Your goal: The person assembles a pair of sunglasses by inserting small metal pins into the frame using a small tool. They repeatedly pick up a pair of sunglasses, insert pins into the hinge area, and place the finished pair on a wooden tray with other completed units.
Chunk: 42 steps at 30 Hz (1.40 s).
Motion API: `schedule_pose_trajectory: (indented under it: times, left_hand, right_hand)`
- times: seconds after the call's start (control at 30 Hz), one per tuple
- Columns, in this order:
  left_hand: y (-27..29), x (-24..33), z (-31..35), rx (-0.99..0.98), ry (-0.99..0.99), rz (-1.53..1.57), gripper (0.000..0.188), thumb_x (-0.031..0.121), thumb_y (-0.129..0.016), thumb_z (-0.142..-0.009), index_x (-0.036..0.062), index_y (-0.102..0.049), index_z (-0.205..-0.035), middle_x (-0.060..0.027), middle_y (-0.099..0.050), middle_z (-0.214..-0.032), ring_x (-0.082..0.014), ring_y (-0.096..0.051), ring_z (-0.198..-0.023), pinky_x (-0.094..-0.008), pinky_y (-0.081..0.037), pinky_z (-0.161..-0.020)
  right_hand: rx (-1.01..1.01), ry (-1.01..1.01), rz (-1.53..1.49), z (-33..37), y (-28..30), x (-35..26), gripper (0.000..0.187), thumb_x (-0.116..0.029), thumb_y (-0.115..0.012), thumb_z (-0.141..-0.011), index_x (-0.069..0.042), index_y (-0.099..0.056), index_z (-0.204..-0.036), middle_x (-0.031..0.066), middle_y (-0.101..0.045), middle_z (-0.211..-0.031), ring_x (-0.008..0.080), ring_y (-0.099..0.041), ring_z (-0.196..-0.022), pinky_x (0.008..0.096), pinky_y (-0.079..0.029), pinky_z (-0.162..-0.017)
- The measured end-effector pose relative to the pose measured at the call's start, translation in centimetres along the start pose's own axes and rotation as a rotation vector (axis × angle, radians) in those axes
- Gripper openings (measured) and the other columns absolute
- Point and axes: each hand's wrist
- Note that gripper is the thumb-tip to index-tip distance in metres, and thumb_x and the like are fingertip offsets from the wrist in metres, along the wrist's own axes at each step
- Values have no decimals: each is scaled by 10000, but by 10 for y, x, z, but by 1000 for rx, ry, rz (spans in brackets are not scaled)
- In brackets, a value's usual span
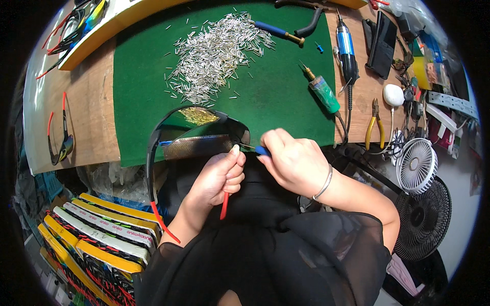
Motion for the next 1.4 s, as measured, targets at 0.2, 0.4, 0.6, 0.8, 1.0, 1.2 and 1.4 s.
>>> schedule_pose_trajectory:
  times: [0.2,0.4,0.6,0.8,1.0,1.2,1.4]
  left_hand:
    - [0,1,0,8,3,-12,315,360,-393,-939,80,-433,-801,82,-256,-501,-19,-202,-389,-175,-182,-354]
    - [-1,0,2,17,-6,-10,309,354,-392,-940,82,-436,-801,83,-255,-501,-19,-206,-388,-174,-182,-354]
    - [-1,1,1,10,-16,-22,308,351,-396,-939,79,-436,-802,82,-253,-500,-21,-205,-388,-174,-183,-353]
    - [-2,2,2,25,-13,-41,307,362,-397,-936,98,-451,-791,89,-242,-498,-21,-204,-397,-171,-183,-356]
    - [0,0,0,16,-24,-58,305,366,-396,-936,110,-457,-782,90,-241,-499,-21,-202,-400,-170,-184,-356]
    - [-2,-1,1,32,-29,-70,303,363,-394,-937,112,-456,-779,92,-241,-499,-20,-202,-400,-169,-184,-354]
    - [-1,-1,1,38,-39,-66,297,357,-401,-936,111,-456,-779,95,-236,-496,-20,-202,-399,-167,-187,-353]
  right_hand:
    - [-49,-33,18,4,-3,3,174,-133,-592,-787,-23,-465,-835,138,-544,-673,306,-564,-556,376,-455,-486]
    - [87,30,-48,-1,0,-3,172,-167,-586,-797,-27,-490,-826,135,-533,-650,309,-556,-541,379,-450,-470]
    - [-84,-2,114,7,-6,8,246,-125,-624,-744,-35,-458,-901,115,-509,-770,294,-561,-604,369,-458,-502]
    - [23,46,51,3,-4,4,175,-171,-568,-813,-34,-469,-772,134,-537,-617,310,-558,-521,385,-451,-462]
    - [82,72,40,4,-6,5,199,-197,-573,-818,-37,-457,-793,131,-545,-606,309,-559,-518,381,-452,-462]
    - [32,49,60,6,-7,8,211,-174,-607,-783,-34,-464,-849,136,-550,-658,312,-568,-556,383,-455,-479]
    - [126,107,-45,3,-4,3,200,-193,-590,-804,-31,-473,-797,130,-550,-612,315,-564,-535,386,-451,-469]
Point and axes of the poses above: each hand's wrist, its own z-axis away from the middle knuckle, its own y-axis out of the back of the hand, x = y × z
